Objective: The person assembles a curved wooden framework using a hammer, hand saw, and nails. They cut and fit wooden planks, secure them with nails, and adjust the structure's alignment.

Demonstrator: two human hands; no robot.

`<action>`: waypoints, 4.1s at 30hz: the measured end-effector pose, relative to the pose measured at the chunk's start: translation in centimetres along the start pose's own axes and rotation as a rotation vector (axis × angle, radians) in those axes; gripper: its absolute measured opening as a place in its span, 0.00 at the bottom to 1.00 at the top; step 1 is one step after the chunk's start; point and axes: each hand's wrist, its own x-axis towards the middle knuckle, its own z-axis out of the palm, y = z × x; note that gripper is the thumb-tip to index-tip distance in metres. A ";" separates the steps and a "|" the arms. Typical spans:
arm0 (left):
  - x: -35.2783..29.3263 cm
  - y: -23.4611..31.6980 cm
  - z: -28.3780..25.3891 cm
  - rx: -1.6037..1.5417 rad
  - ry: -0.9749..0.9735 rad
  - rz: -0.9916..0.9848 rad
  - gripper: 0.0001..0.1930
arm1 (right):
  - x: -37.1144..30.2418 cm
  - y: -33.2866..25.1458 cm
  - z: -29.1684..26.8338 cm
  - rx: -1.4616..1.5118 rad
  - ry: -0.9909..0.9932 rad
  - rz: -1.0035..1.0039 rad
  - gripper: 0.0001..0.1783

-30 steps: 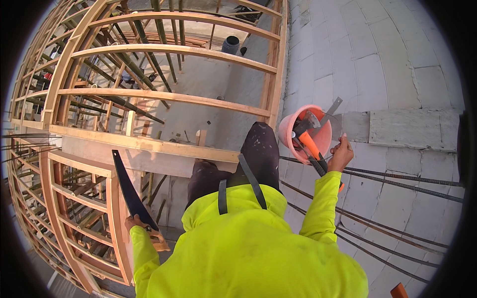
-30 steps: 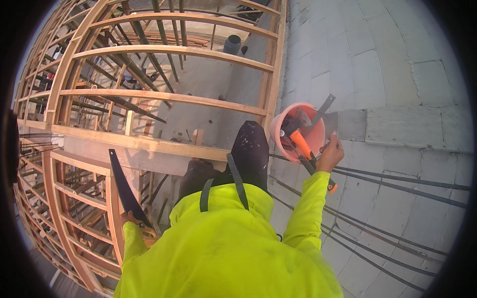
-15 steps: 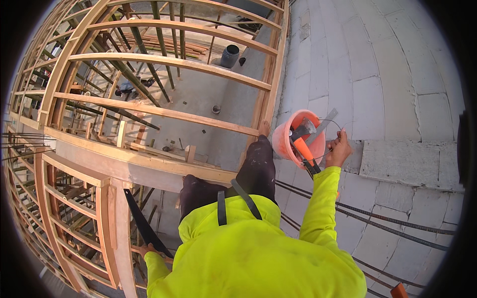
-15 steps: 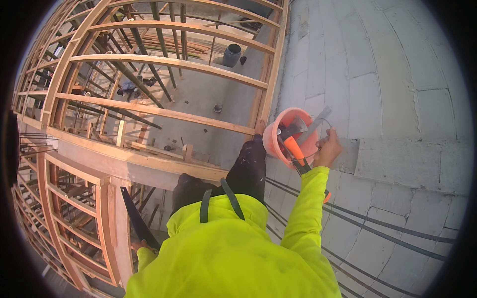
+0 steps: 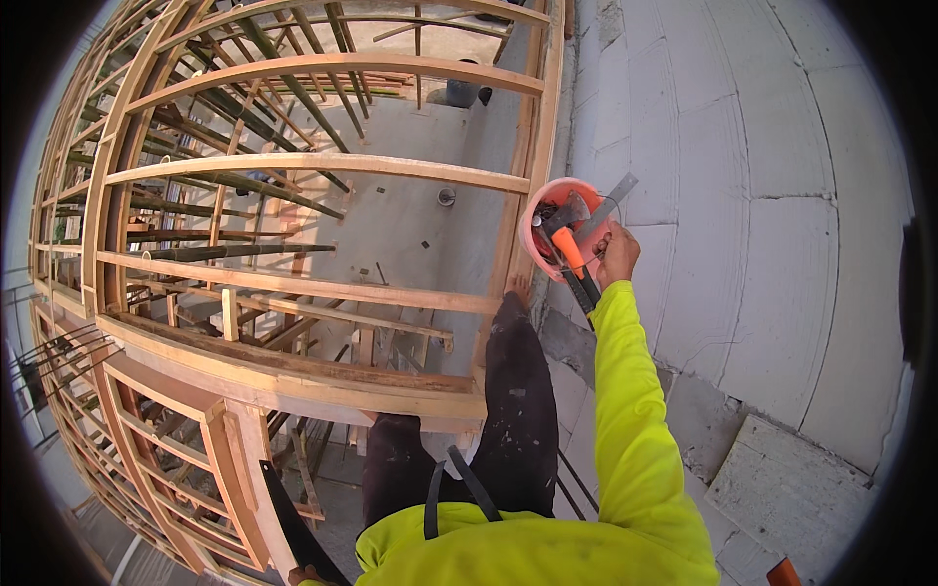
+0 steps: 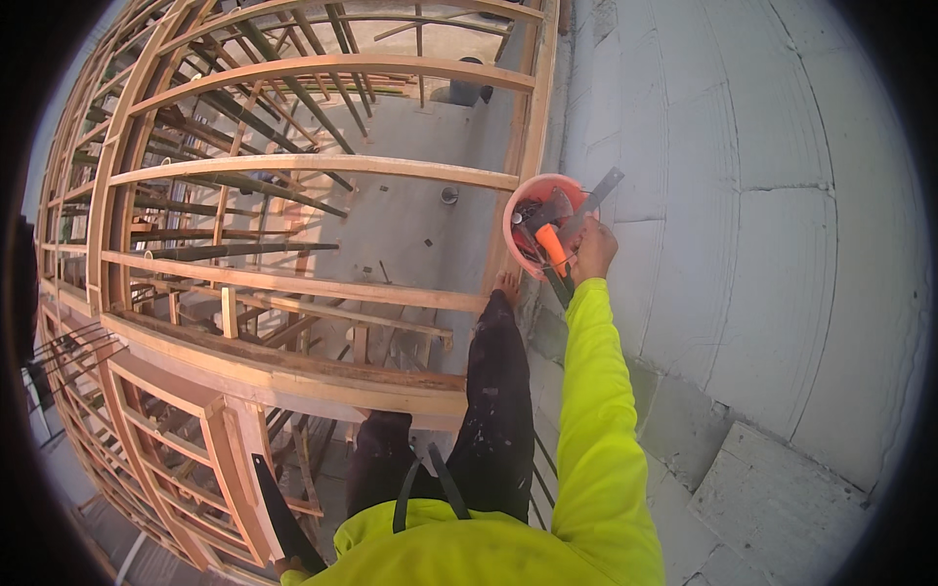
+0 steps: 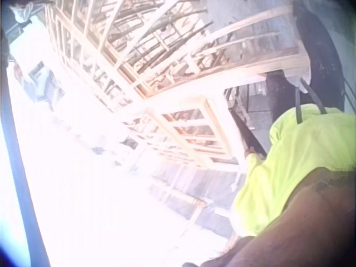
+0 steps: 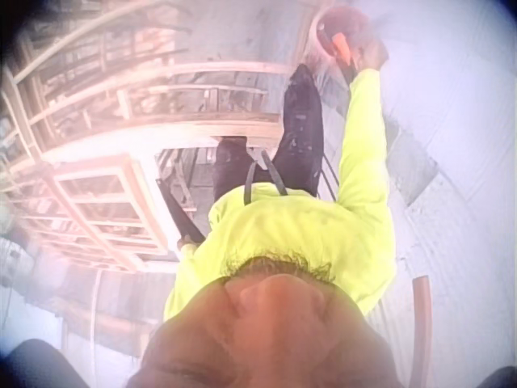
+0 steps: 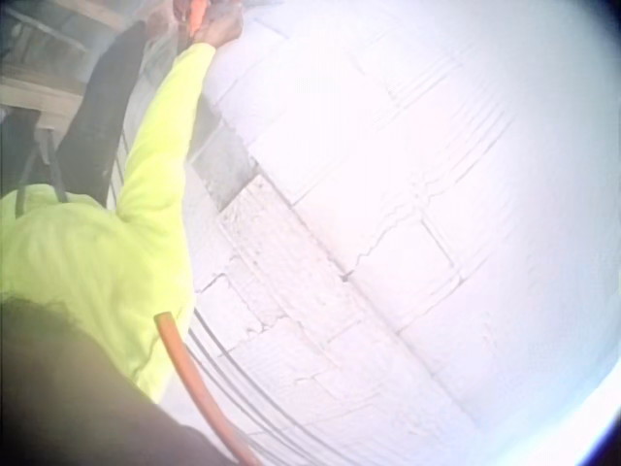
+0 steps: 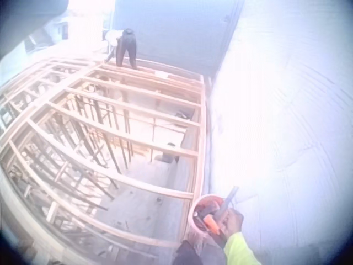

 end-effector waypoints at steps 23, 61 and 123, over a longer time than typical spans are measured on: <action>1.3 15.1 -3.7 -0.070 0.165 0.204 0.18 | 28.0 8.1 0.1 -0.613 -0.136 -0.108 0.21; 8.1 63.1 -6.8 -1.595 -0.158 0.348 0.13 | 3.0 14.9 -4.6 -0.964 -0.547 -0.074 0.16; 29.6 75.0 5.2 -0.447 -0.032 0.357 0.65 | 27.1 32.0 18.4 -1.669 -0.372 -0.750 0.32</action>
